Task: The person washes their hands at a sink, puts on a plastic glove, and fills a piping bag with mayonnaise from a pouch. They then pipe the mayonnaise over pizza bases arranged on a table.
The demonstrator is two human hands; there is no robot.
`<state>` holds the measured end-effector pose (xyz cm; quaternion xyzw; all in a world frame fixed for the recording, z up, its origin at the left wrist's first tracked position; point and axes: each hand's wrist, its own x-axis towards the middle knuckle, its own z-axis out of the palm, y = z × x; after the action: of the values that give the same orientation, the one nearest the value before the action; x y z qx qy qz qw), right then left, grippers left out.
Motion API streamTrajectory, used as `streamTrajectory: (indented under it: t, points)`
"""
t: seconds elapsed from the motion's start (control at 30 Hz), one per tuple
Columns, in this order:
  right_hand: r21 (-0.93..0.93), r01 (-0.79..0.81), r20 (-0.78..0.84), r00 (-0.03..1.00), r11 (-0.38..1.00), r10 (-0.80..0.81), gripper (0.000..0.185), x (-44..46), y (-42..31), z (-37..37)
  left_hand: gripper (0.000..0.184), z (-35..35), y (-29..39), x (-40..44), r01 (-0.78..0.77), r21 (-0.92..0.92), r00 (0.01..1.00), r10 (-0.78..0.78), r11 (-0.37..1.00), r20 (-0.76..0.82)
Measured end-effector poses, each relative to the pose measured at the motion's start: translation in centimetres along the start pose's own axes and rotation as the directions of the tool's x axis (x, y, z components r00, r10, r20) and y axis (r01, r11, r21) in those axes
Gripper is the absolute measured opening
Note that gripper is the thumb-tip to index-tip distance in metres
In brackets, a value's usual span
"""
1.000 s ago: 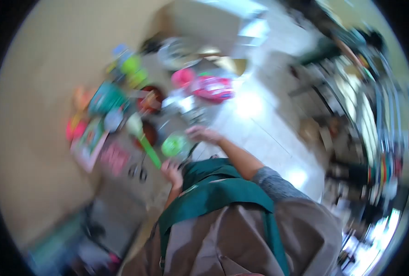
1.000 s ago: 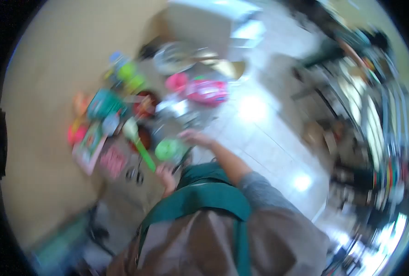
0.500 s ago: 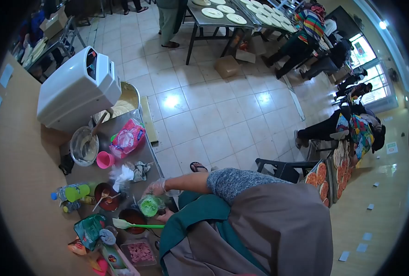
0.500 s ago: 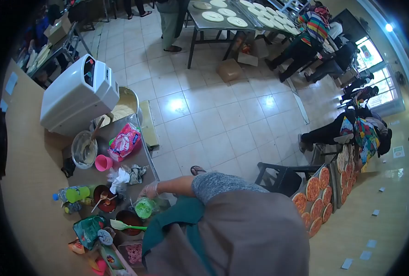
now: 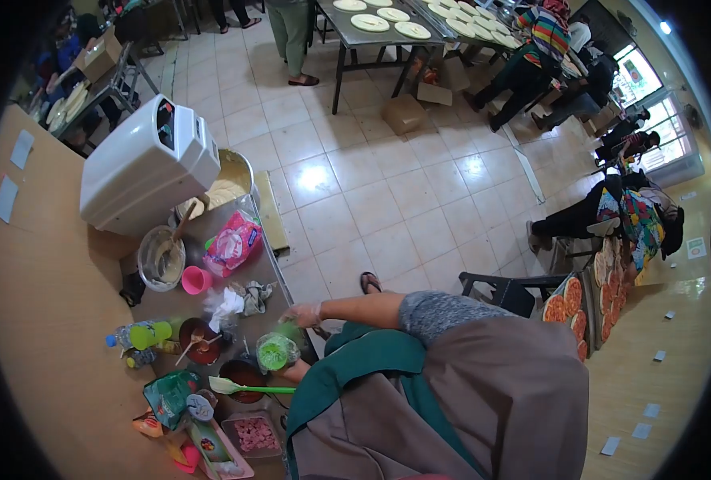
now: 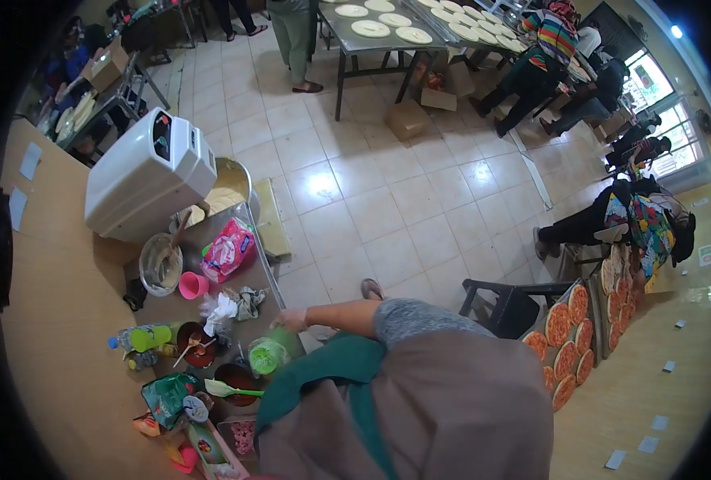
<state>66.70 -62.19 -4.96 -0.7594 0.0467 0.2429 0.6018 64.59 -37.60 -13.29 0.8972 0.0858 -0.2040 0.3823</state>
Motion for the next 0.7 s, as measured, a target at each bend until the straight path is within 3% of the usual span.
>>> streamTrajectory:
  t: [0.07,0.23,0.37,0.47,0.57,0.63,0.7]
  points:
    - [-0.153,0.086,-0.113,0.988,0.984,-0.104,0.040,-3.4,1.3,-2.6,0.038,-0.4,0.7,-0.2,-0.017,0.071,1.000,0.017,0.997,0.004]
    - [-0.132,-0.254,-0.331,0.922,0.958,0.199,0.038,-16.4,6.9,-11.3,0.040,-0.7,4.0,-0.4,-0.124,0.326,0.992,0.118,0.937,0.041]
    - [0.016,-0.540,-0.545,0.701,0.841,0.460,0.035,-28.9,13.3,-17.1,0.041,1.3,8.7,-0.6,-0.230,0.540,0.973,0.192,0.810,0.127]
    - [0.205,-0.615,-0.678,0.471,0.761,0.564,0.030,-34.8,24.7,-19.7,0.043,4.5,12.8,-0.6,-0.342,0.650,0.939,0.221,0.678,0.263]
    - [0.313,-0.471,-0.775,0.376,0.825,0.508,0.028,-37.7,34.0,-20.2,0.044,9.2,17.7,-1.7,-0.452,0.699,0.888,0.208,0.554,0.410]
    - [0.251,-0.375,-0.817,0.412,0.892,0.403,0.029,-40.8,35.9,-21.9,0.045,12.9,21.1,-2.9,-0.520,0.710,0.847,0.178,0.475,0.500]
    - [0.434,-0.207,-0.770,0.421,0.877,0.480,0.032,-42.7,33.0,-25.7,0.046,17.2,24.6,-4.2,-0.596,0.699,0.792,0.148,0.395,0.592]
